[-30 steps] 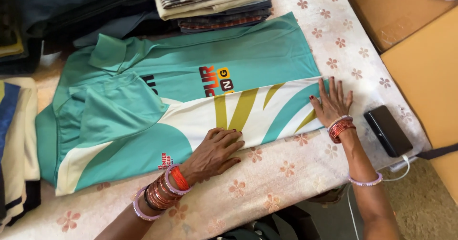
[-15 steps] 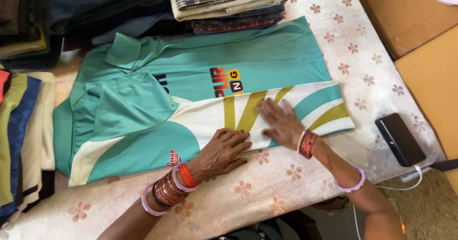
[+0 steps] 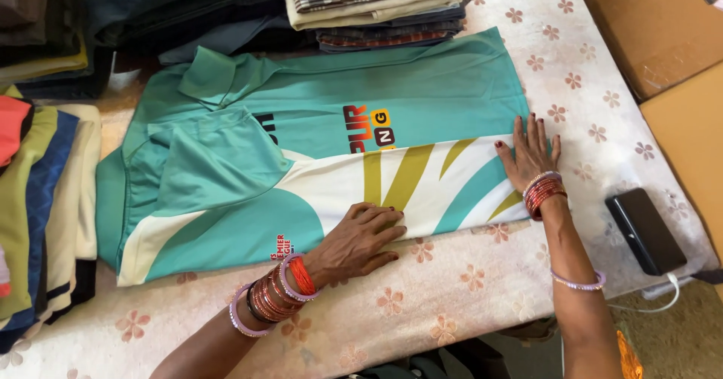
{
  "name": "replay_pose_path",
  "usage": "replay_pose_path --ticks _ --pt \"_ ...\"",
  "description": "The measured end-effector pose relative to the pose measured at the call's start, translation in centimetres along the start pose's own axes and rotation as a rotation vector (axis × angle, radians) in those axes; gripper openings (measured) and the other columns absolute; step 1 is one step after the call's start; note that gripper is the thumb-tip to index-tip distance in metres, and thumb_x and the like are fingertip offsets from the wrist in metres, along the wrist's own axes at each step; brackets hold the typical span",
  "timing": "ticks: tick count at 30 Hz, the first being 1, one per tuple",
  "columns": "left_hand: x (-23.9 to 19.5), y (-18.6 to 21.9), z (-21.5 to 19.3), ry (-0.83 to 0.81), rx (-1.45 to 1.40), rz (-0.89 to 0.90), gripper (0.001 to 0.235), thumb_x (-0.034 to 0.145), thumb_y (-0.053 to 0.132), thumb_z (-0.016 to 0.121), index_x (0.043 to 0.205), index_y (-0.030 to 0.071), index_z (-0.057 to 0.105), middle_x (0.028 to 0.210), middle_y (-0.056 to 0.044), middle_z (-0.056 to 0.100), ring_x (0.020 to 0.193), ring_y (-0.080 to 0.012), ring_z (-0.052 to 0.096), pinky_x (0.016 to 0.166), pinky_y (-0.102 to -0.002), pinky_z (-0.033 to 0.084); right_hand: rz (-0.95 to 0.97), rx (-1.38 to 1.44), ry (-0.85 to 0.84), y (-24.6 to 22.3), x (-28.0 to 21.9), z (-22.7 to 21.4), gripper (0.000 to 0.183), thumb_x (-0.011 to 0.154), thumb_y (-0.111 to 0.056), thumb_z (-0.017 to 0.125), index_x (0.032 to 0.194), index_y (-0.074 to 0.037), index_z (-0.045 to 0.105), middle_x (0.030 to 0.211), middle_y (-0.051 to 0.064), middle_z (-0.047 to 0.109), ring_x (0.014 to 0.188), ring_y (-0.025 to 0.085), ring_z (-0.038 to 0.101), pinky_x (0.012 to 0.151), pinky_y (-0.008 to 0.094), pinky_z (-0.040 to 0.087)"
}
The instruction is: Folding a turquoise t-shirt on a table.
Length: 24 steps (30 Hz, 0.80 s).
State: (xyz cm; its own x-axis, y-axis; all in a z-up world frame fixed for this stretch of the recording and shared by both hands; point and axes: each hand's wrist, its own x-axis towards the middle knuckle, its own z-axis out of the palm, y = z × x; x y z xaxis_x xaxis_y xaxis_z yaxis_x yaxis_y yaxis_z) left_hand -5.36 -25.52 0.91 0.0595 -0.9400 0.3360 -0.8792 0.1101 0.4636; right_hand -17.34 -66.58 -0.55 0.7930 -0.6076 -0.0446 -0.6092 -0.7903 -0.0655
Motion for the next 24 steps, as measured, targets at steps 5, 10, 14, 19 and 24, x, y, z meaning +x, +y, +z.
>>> replay_pose_path --ticks 5,10,14,19,24 --pt "-0.4 -0.6 1.6 0.003 0.046 -0.058 0.052 0.100 0.043 0.061 0.136 0.005 0.057 0.147 -0.017 0.052 0.142 -0.0298 0.046 0.120 -0.049 0.032 -0.064 -0.025 0.029 1.7 0.8 1.5 0.080 0.099 -0.063 0.024 0.163 -0.014 0.016 0.171 0.012 0.008 0.157 0.029 0.004 0.123 0.056 0.000" --pt "-1.5 0.2 1.6 0.010 0.393 -0.153 0.079 0.099 0.064 0.045 0.152 0.006 0.044 0.161 -0.016 0.039 0.151 -0.0265 0.035 0.127 -0.052 0.020 -0.191 0.052 0.056 3.0 1.6 2.9 0.080 0.100 -0.061 0.027 0.162 -0.012 0.019 0.169 0.015 0.012 0.157 0.033 0.007 0.121 0.061 0.002" --pt "-3.4 0.2 1.1 0.041 0.380 -0.194 0.083 0.096 0.074 0.035 0.159 0.019 0.039 0.168 -0.011 0.032 0.157 -0.0286 0.028 0.130 -0.054 0.014 -0.187 0.020 0.113 5.2 3.5 4.9 0.082 0.098 -0.067 0.025 0.161 -0.015 0.023 0.169 0.016 0.016 0.155 0.036 0.012 0.118 0.066 0.008" --pt "-10.3 -1.0 -2.6 0.109 0.434 -0.410 0.088 0.092 0.079 0.039 0.158 0.021 0.038 0.167 -0.014 0.029 0.156 -0.0320 0.025 0.127 -0.058 0.011 -0.177 -0.001 0.131 6.7 3.8 6.1 0.083 0.097 -0.068 0.024 0.162 -0.016 0.024 0.170 0.016 0.018 0.157 0.037 0.014 0.120 0.066 0.010" --pt "-17.9 -1.9 -7.9 0.135 0.473 -0.763 0.091 0.090 0.074 0.046 0.159 0.015 0.035 0.165 -0.019 0.026 0.151 -0.0362 0.023 0.122 -0.057 0.011 -0.193 0.090 0.105 6.5 4.0 6.3 0.086 0.102 -0.065 0.026 0.166 -0.008 0.023 0.169 0.031 0.016 0.151 0.050 0.023 0.122 0.056 0.021"
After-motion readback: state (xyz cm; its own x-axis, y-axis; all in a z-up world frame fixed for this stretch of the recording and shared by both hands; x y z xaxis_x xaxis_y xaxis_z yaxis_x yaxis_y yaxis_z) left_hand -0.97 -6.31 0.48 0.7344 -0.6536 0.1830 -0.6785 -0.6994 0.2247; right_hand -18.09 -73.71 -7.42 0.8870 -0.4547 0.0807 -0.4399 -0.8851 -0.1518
